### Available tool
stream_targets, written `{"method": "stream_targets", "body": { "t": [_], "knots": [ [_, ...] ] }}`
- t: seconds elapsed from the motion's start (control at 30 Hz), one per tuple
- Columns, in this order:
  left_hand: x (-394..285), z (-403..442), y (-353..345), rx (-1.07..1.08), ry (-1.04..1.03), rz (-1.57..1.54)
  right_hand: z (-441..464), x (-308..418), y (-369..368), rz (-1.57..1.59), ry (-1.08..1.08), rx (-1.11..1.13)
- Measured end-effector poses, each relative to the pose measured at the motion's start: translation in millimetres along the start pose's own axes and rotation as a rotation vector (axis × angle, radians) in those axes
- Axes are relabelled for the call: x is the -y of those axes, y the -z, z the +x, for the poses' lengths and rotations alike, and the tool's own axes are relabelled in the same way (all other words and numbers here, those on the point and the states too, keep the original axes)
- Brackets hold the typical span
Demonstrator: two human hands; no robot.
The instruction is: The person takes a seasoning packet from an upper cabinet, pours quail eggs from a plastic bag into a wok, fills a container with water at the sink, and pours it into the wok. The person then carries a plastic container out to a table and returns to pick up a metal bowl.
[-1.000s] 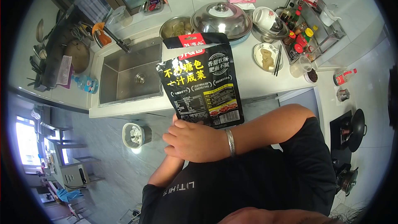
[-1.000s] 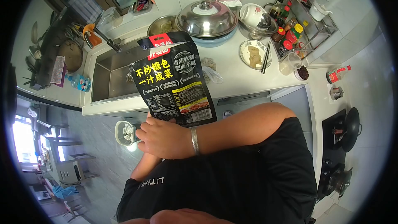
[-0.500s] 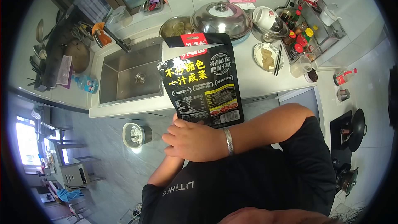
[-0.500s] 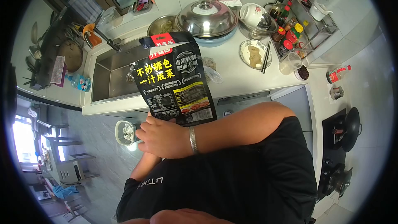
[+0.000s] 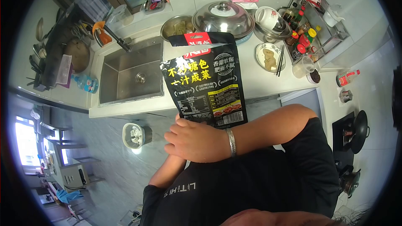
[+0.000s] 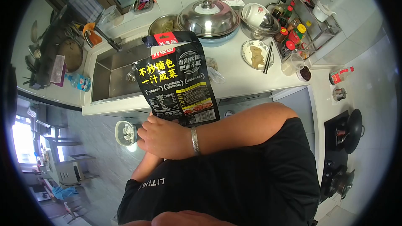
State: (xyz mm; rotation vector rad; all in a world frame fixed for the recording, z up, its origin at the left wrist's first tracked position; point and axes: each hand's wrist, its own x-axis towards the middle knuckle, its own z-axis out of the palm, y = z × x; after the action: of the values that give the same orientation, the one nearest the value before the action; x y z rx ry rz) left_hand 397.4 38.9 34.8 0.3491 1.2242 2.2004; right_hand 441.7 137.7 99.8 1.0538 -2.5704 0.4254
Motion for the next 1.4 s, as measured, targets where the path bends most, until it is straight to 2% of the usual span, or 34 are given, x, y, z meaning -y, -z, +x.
{"method": "stream_targets", "body": {
  "t": [0.73,0.93,1.13,1.23,1.33,1.4],
  "knots": [
    [-7.9,-6.3,0.1,-0.039,0.011,0.01,3.6,-0.6,3.3,-0.013,-0.037,-0.081],
    [-11.7,-12.4,-0.4,-0.075,0.01,0.026,-6.0,3.6,14.3,0.141,0.063,-0.175],
    [-6.0,-15.4,6.5,-0.1,-0.016,0.03,-31.4,1.0,37.4,0.287,0.175,-0.053],
    [-3.9,-14.9,8.2,-0.073,-0.077,0.046,-49.5,-6.9,47.1,0.451,0.124,-0.129],
    [-4.6,-15.0,6.3,-0.065,-0.136,0.058,-74.0,-18.0,67.0,0.437,-0.054,-0.128],
    [-6.0,-15.5,6.5,-0.061,-0.157,0.07,-93.1,-29.9,69.2,0.419,-0.153,-0.296]
  ]
}}
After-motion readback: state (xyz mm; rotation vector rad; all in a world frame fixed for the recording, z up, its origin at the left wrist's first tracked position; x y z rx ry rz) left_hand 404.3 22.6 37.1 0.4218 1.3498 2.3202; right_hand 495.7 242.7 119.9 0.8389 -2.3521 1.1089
